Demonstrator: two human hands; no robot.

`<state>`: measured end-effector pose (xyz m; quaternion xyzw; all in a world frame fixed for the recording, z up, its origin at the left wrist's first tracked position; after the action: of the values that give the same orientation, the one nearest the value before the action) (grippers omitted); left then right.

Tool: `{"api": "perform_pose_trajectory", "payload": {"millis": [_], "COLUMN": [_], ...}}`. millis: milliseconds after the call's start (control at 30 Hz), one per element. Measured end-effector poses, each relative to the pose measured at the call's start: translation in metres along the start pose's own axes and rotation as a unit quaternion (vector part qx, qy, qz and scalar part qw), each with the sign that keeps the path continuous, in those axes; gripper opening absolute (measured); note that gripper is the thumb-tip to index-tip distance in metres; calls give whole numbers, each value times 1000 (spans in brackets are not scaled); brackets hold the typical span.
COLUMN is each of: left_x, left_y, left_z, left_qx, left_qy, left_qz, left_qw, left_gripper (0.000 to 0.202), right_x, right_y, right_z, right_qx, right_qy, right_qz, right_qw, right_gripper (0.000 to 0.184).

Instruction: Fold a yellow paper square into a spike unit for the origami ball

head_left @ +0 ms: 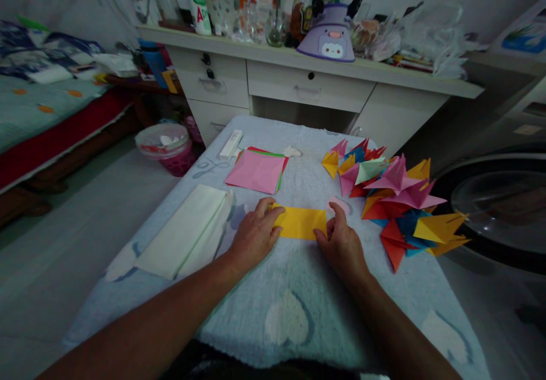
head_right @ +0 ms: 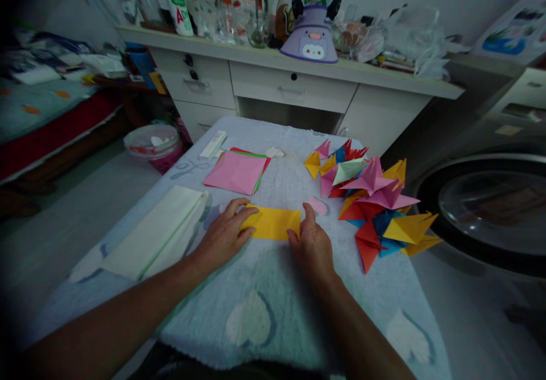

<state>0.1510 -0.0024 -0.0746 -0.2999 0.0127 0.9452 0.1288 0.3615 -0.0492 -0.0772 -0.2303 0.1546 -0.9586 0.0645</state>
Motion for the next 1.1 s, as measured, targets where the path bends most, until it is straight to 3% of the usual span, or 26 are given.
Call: {"api": "perform_pose_trajectory", "payload": {"millis": [300, 467, 600, 733, 867, 1100], "left_x": [-2, -4, -5, -8, -12, -13], "left_y": [2, 5, 7, 10, 14, 21], "left_z": [1, 1, 0, 0, -1, -5], "left_qx": [-5, -48, -72, -24, 41, 15], "left_qy": [-73, -141, -188, -194, -206, -233], "left_qz": [-17, -19, -47, -148, -207, -232], "left_qw": [997, 989, 978, 969, 956, 944], "left_gripper": [34, 32, 27, 24, 22, 17], "right_x": [3, 2, -4, -4, 4, 13], "right_y": [-1, -1, -2, -2, 0, 1], "right_z": [7, 5, 1, -2, -4, -1], "right_qx": [38, 38, -22, 11, 63, 124], "right_qy": [7, 11, 49, 72, 41, -17], "right_qz": [-40, -39, 56, 153, 224, 277], "right_qw": [998, 998, 997, 986, 972, 953], "right_gripper": [60, 61, 51, 28, 36, 44]}}
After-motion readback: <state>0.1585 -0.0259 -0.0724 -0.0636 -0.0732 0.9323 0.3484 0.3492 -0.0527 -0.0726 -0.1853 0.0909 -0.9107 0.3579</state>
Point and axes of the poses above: each hand's wrist, its own y-axis away from the middle knuckle, its own z-axis out of the back of the hand, x = y × z, the point moved 1 cm from there along -y, towards the middle knuckle, and after that the axes turned 15 degrees about z, right-handed, at the moved point
